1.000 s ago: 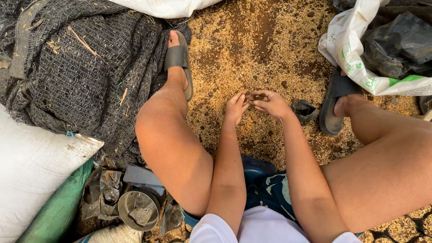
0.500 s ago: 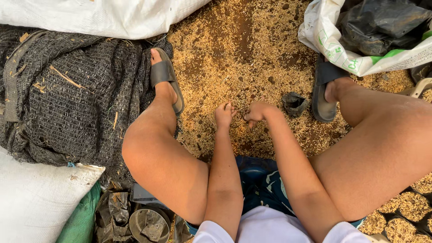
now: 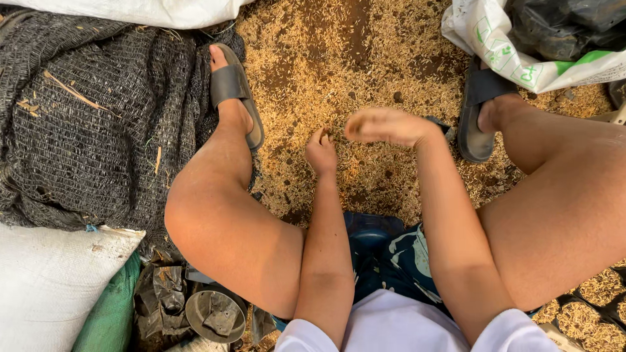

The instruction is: The person scoops loose granular material from a pile on the ground and packs it into small black plastic bags. The filled bags are placed into a white sack. The person repeats this process continuously.

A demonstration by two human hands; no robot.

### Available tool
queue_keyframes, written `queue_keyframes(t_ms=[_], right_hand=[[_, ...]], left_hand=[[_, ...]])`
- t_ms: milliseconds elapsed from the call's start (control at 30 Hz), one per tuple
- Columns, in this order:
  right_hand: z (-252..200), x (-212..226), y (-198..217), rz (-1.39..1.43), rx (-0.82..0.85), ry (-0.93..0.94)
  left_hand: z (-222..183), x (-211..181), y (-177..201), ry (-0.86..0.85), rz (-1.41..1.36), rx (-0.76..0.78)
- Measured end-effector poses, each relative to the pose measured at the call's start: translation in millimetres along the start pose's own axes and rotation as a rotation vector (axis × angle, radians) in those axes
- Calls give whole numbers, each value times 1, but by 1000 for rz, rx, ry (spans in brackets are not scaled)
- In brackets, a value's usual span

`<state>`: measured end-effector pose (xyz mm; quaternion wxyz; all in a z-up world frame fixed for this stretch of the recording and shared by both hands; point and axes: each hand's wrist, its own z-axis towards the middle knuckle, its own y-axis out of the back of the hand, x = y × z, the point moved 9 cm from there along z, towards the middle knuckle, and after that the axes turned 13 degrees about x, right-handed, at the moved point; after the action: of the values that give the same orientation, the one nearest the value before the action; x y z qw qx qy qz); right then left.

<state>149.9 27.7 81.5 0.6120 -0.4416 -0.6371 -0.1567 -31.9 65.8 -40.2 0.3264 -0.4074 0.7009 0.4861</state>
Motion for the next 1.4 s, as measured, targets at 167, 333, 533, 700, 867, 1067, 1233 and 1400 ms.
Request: queue_keyframes(t_ms=[167,333,533,700,867,1067,1233,1400], right_hand=[[-55,73,71,642,-405,980],[-27,-38,99,590,-872,464],[-45,-158,110,353,-1275,-206],[-51,-159,141,21,-1372,-392],[0,-130,149,-315,-1193,-228],[75,-100,118,-693,-909,-247],[91,-63,77,-889,-918,-226],[74,-90,79,-411,-872,-115]], left_hand=[[7,-28,-19,55,-129,121],[11,-37,-25,-117,-435,178],[17,-8,5,87,-172,121],[34,3,52,72,13,-21],[59,47,44,432,343,82],[99,19,-39,225,326,299],[76,-11,-34,15,343,235],[47,-5,-23,51,90,219]])
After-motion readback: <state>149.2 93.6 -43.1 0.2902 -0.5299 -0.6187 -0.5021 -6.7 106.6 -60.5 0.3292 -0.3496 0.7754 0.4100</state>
